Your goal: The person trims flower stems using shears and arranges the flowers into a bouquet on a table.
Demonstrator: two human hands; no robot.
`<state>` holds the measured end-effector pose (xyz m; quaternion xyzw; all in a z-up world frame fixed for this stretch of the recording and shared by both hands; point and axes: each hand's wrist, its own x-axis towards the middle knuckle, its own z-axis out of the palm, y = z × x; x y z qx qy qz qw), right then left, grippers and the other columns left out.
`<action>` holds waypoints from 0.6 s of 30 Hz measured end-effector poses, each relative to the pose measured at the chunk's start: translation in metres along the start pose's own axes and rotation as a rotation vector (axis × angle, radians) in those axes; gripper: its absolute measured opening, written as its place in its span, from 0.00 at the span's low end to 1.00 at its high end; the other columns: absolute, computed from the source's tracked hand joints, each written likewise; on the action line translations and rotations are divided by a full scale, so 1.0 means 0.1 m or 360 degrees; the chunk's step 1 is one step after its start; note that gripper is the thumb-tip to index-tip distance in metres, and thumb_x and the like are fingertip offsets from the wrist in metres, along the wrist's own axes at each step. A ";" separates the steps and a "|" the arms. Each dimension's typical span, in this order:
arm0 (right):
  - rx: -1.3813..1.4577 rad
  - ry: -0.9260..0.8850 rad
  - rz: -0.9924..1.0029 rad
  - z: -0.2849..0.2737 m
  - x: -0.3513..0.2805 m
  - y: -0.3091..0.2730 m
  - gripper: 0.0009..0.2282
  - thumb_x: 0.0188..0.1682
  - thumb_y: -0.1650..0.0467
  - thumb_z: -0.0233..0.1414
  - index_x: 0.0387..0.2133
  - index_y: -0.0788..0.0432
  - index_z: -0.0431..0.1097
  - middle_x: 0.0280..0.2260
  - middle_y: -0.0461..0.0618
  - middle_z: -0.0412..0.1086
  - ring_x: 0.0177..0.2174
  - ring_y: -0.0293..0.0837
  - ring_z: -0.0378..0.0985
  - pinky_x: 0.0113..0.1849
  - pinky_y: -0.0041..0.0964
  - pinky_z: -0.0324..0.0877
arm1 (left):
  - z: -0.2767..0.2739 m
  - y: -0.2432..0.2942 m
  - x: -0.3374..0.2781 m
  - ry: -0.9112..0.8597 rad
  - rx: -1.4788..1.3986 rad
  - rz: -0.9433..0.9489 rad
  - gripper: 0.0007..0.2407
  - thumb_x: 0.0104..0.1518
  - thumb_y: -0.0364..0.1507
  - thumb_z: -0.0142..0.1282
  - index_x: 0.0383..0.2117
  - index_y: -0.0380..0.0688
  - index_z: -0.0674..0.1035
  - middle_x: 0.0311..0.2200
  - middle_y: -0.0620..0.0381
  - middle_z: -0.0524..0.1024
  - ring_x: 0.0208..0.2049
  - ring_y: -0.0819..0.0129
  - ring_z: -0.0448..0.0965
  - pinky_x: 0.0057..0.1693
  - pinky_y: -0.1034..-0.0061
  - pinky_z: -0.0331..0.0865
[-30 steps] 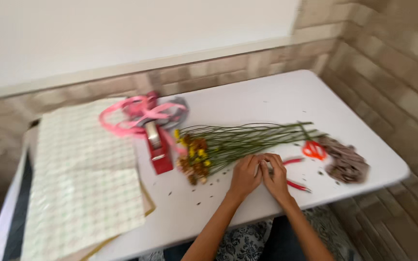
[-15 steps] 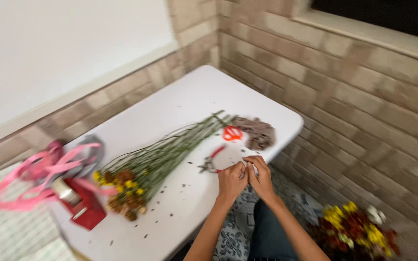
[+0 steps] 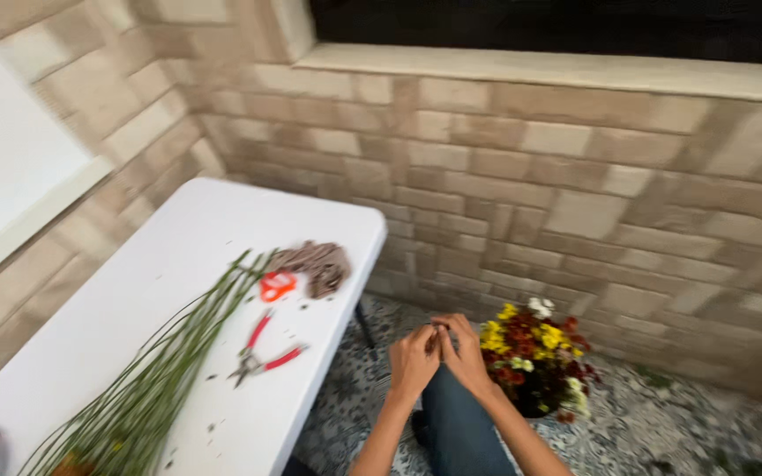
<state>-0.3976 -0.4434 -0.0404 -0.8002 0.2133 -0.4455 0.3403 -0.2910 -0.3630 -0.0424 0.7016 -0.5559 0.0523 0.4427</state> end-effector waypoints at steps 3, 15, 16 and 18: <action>-0.0058 0.0066 -0.0001 -0.26 -0.20 0.21 0.17 0.59 0.62 0.40 0.42 0.60 0.75 0.38 0.53 0.73 0.38 0.49 0.76 0.41 0.44 0.73 | 0.29 0.15 -0.05 -0.0013 -0.0030 0.0315 0.14 0.67 0.33 0.52 0.21 0.49 0.73 0.18 0.61 0.71 0.15 0.73 0.67 0.24 0.77 0.63; -0.0223 0.0136 0.0260 -1.04 -0.75 0.60 0.15 0.60 0.62 0.40 0.40 0.58 0.72 0.31 0.49 0.67 0.31 0.44 0.70 0.35 0.39 0.67 | 1.18 0.52 -0.26 -0.0565 -0.0138 0.0218 0.04 0.59 0.27 0.61 0.36 0.41 0.83 0.36 0.58 0.77 0.34 0.63 0.81 0.41 0.68 0.78; -0.0227 0.0129 0.0308 -1.10 -0.77 0.60 0.15 0.60 0.62 0.40 0.39 0.58 0.72 0.32 0.49 0.68 0.33 0.45 0.71 0.36 0.39 0.67 | 1.24 0.54 -0.27 -0.0576 -0.0125 0.0221 0.04 0.59 0.25 0.60 0.35 0.41 0.84 0.36 0.60 0.77 0.34 0.64 0.80 0.40 0.69 0.79; -0.0233 0.0128 0.0373 -1.15 -0.88 0.60 0.15 0.59 0.62 0.40 0.38 0.58 0.73 0.33 0.50 0.69 0.34 0.45 0.72 0.37 0.40 0.68 | 1.32 0.56 -0.37 -0.0603 -0.0118 0.0224 0.04 0.58 0.23 0.59 0.35 0.42 0.85 0.35 0.61 0.77 0.34 0.65 0.80 0.38 0.71 0.79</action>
